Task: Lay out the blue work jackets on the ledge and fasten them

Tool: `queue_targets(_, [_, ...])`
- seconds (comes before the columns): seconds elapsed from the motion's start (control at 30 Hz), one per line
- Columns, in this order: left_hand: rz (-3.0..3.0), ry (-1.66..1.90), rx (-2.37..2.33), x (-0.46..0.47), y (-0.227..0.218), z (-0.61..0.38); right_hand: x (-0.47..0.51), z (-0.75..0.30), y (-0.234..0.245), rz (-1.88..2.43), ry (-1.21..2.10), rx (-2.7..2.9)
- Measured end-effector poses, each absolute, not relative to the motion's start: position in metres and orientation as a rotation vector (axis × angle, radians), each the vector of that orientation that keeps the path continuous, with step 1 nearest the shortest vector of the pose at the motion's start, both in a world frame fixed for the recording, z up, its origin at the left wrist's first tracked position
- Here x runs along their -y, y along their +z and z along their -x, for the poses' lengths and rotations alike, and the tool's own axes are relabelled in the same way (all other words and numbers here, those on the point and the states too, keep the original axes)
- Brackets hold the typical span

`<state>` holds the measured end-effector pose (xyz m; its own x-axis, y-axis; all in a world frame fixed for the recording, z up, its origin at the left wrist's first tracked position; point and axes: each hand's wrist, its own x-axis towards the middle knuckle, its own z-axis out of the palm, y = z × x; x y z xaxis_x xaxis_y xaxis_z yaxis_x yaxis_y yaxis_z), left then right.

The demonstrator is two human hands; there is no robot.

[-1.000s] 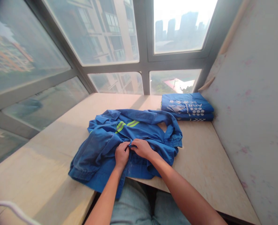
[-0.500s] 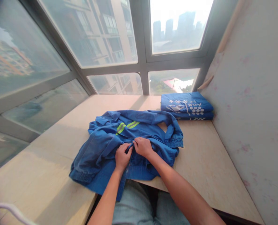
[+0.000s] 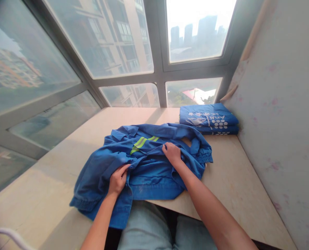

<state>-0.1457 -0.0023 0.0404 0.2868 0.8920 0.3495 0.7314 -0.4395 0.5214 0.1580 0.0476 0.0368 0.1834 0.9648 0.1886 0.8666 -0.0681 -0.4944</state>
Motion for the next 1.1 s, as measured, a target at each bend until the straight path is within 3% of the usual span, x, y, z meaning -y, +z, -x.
queue_targets(0.23, [-2.448,0.539,-1.599,-0.003,0.071,0.172,-0.021,-0.162,0.043,1.706,0.096,1.963])
queue_targets(0.4, [-2.481,0.840,-1.381,0.014,0.098,0.100,-0.022,-0.136,0.070,1.222,0.130,2.237])
queue_targets(0.57, [-2.243,0.892,-1.613,-0.003,0.071,0.061,-0.045,-0.109,0.070,1.439,0.415,2.436])
queue_targets(0.67, [-2.143,0.869,-1.735,-0.012,0.045,0.059,-0.050,-0.105,0.062,1.518,0.420,2.383])
queue_targets(1.1, [-1.798,0.925,-1.910,-0.024,0.026,0.063,-0.031,-0.078,0.033,1.222,0.408,1.989])
